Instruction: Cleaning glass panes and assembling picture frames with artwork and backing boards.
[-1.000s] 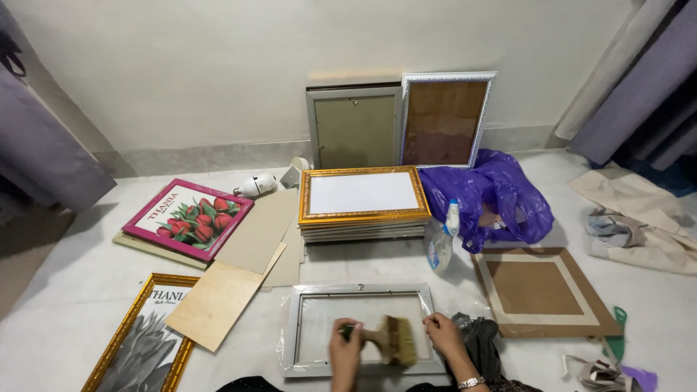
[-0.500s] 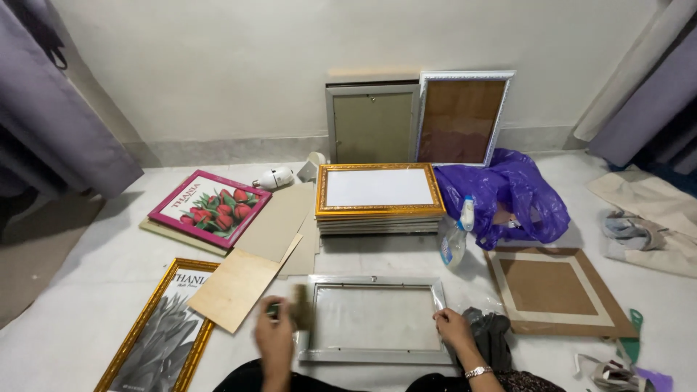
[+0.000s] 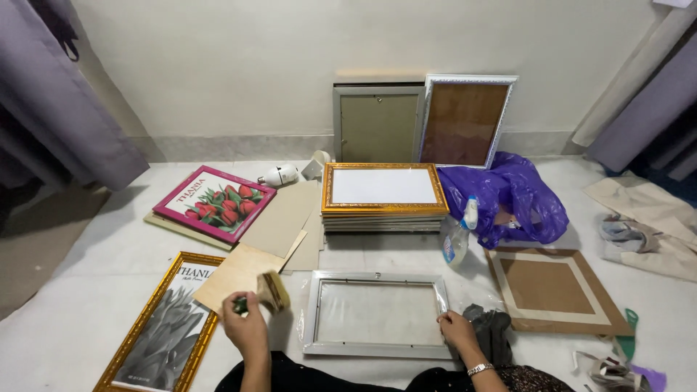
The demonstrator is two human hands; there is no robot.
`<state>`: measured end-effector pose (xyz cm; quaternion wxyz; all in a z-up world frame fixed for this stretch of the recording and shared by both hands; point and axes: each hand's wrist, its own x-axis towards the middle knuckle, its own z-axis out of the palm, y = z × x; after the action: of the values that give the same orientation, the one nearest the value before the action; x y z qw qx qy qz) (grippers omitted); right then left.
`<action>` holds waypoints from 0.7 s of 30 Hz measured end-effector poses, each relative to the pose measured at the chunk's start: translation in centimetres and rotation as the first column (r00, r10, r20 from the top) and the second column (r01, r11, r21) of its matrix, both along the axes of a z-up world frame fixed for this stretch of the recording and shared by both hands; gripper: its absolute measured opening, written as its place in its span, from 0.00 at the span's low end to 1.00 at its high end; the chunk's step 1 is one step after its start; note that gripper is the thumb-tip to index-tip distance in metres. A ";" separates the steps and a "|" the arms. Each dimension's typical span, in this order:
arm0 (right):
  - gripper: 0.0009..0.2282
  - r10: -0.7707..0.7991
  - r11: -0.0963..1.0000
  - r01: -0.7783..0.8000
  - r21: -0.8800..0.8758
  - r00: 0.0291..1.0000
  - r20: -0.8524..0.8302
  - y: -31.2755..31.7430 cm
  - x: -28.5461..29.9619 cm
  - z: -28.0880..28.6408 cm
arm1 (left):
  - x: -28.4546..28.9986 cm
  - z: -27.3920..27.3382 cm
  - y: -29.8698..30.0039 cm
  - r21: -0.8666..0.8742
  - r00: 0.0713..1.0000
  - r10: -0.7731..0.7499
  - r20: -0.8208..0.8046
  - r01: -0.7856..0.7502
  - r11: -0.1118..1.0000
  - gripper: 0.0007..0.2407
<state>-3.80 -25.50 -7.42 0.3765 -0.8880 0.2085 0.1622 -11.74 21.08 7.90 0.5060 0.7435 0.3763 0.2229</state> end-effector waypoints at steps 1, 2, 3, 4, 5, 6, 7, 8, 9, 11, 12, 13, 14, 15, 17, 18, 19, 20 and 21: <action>0.11 0.012 1.000 -0.011 -0.018 1.000 0.022 -0.2 0.2 -0.9 | 0.5 0.6 0.4 -0.184 0.987 0.109 0.119 -0.086 0.979 0.05; 0.10 0.020 0.999 -0.019 -0.038 0.999 0.043 -0.7 0.4 -1.7 | 1.1 1.1 0.7 -0.372 0.949 0.231 0.213 -0.140 0.918 0.04; 0.10 0.016 0.999 -0.014 -0.039 0.999 0.044 -0.7 -0.2 -1.6 | 1.4 -0.2 1.5 -0.373 0.950 0.227 0.213 -0.136 0.918 0.04; 0.10 0.002 1.000 -0.002 -0.011 0.999 0.046 -0.7 -0.4 -1.2 | 1.9 -1.4 2.4 -0.607 0.880 0.381 0.283 -0.143 0.782 0.07; 0.09 -0.011 1.000 0.010 0.016 0.999 0.048 -0.7 -0.7 -0.9 | 2.5 -2.6 3.2 -0.798 0.789 0.536 0.300 -0.101 0.594 0.10; 0.09 -0.014 1.000 0.014 0.014 0.999 0.049 -1.0 -0.6 -1.4 | 2.4 -5.7 3.9 -0.799 0.790 0.534 0.300 -0.098 0.593 0.10; 0.10 0.002 0.999 -0.001 -0.043 1.000 0.030 -1.3 -0.5 -1.9 | 2.4 -8.8 4.4 -0.883 0.779 0.585 0.228 -0.088 0.462 0.12; 0.11 0.013 0.995 -0.012 -0.097 1.000 0.010 -1.6 -0.4 -2.4 | 2.6 -11.8 5.1 -0.944 0.771 0.619 0.151 -0.074 0.322 0.14; 0.11 0.006 0.995 -0.005 -0.096 1.000 0.012 -1.7 -0.3 -2.7 | 3.4 -16.2 6.1 -0.944 0.775 0.614 0.153 -0.070 0.323 0.14; 0.10 0.035 0.988 -0.032 -0.152 0.999 0.014 -2.0 -0.3 -3.6 | 4.9 -25.1 8.1 -0.920 0.801 0.596 0.049 -0.196 0.338 0.12; 0.10 0.033 0.988 -0.031 -0.153 0.999 0.010 -2.0 -0.4 -3.6 | 4.6 -23.1 7.3 -0.920 0.802 0.595 0.045 -0.198 0.338 0.12; 0.10 0.045 0.986 -0.044 -0.158 0.999 0.003 -1.9 -0.5 -3.6 | 4.2 -21.2 6.6 -0.776 0.866 0.501 -0.010 -0.322 0.542 0.10; 0.11 0.062 0.985 -0.062 -0.163 0.998 0.000 -1.7 -0.3 -3.5 | 4.0 -19.2 5.9 -0.576 0.904 0.418 -0.090 -0.390 0.719 0.10; 0.11 0.066 0.984 -0.065 -0.164 0.998 0.000 -1.4 -0.6 -2.7 | 3.1 -15.0 4.4 -0.577 0.903 0.421 -0.091 -0.392 0.717 0.10; 0.10 0.038 0.987 -0.044 -0.157 0.999 -0.039 -0.7 -1.2 -1.2 | 1.3 -6.4 1.4 -0.432 0.905 0.293 -0.308 -0.407 0.805 0.21; 0.10 0.036 0.987 -0.041 -0.157 0.999 -0.039 -1.0 -1.1 -2.0 | 1.3 -7.2 1.6 -0.432 0.906 0.290 -0.308 -0.405 0.806 0.21; 0.10 0.045 0.987 -0.046 -0.154 0.999 -0.010 -1.2 -1.1 -2.8 | 1.4 -8.0 1.7 -0.225 0.922 0.262 -0.284 -0.330 0.917 0.20; 0.11 0.051 0.988 -0.047 -0.150 0.998 0.021 -1.5 -0.9 -3.5 | 1.7 -8.7 1.8 -0.003 0.938 0.224 -0.265 -0.233 0.973 0.18; 0.11 0.047 0.988 -0.043 -0.148 0.999 0.023 -1.7 -0.9 -3.5 | 0.6 -4.1 0.3 -0.002 0.940 0.220 -0.263 -0.228 0.974 0.18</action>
<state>-4.73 -27.23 -10.92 0.3088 -0.9199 0.1949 0.1429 -11.17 21.42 3.76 0.4355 0.7104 0.5251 0.1732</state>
